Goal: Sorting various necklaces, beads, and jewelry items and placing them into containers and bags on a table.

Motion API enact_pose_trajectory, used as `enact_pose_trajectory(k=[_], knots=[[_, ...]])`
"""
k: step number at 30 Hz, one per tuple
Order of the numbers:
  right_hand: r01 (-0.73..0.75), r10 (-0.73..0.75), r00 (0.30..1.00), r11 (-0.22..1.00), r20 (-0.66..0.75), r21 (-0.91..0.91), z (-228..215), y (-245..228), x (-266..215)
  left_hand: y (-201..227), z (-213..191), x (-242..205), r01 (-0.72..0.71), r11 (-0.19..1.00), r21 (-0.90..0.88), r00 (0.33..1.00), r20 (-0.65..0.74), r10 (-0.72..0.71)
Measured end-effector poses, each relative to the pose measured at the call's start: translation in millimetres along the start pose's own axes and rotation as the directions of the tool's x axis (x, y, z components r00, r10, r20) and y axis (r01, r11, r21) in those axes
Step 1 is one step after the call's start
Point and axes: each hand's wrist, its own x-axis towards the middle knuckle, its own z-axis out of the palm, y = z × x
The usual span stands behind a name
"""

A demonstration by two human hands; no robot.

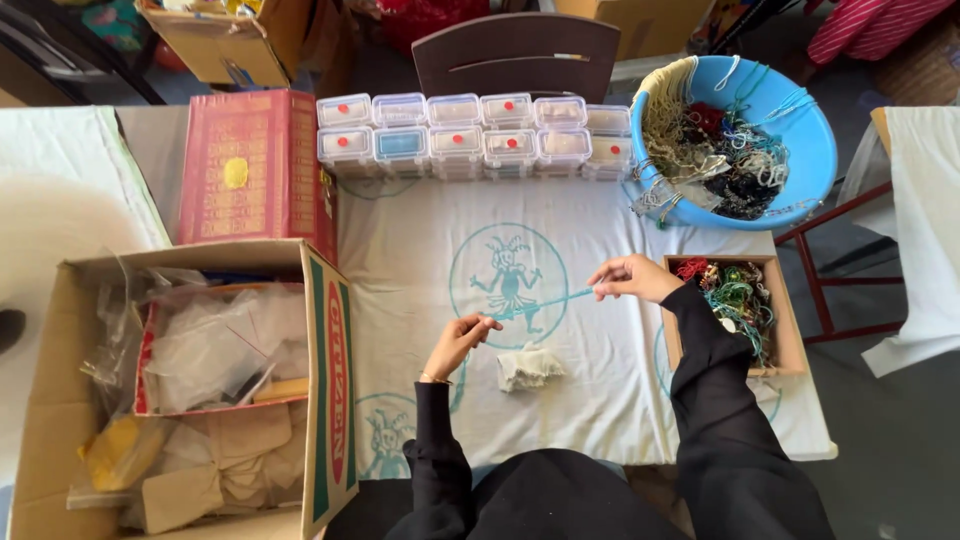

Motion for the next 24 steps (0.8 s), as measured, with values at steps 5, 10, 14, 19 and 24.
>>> enact_pose_trajectory(k=[5,10,14,19,24], knots=[[0.063,-0.063,0.976,0.998,-0.207,-0.005,5.8,-37.8,-13.4,-3.0,0.9,-7.0,-0.011,0.998,-0.06,1.0,0.005,0.011],[0.053,-0.169,0.9,0.957,-0.402,-0.286,-3.0,-91.8,-40.7,-68.2,6.1,8.5,-0.065,0.996,-0.055,0.996,-0.063,0.062],[0.065,-0.208,0.905,0.93,-0.371,-0.362,-5.3,-103.9,-39.0,-142.3,0.1,3.6,-0.081,0.984,-0.156,0.995,-0.074,0.07],[0.047,-0.169,0.942,0.922,-0.29,-0.384,17.5,-118.9,-16.0,-176.9,-12.9,10.0,0.227,0.899,0.374,0.863,-0.504,-0.009],[0.212,-0.24,0.971,0.835,0.011,-0.508,50.4,-118.4,15.3,-28.4,33.8,22.1,-0.236,0.955,0.179,0.88,-0.377,0.288]])
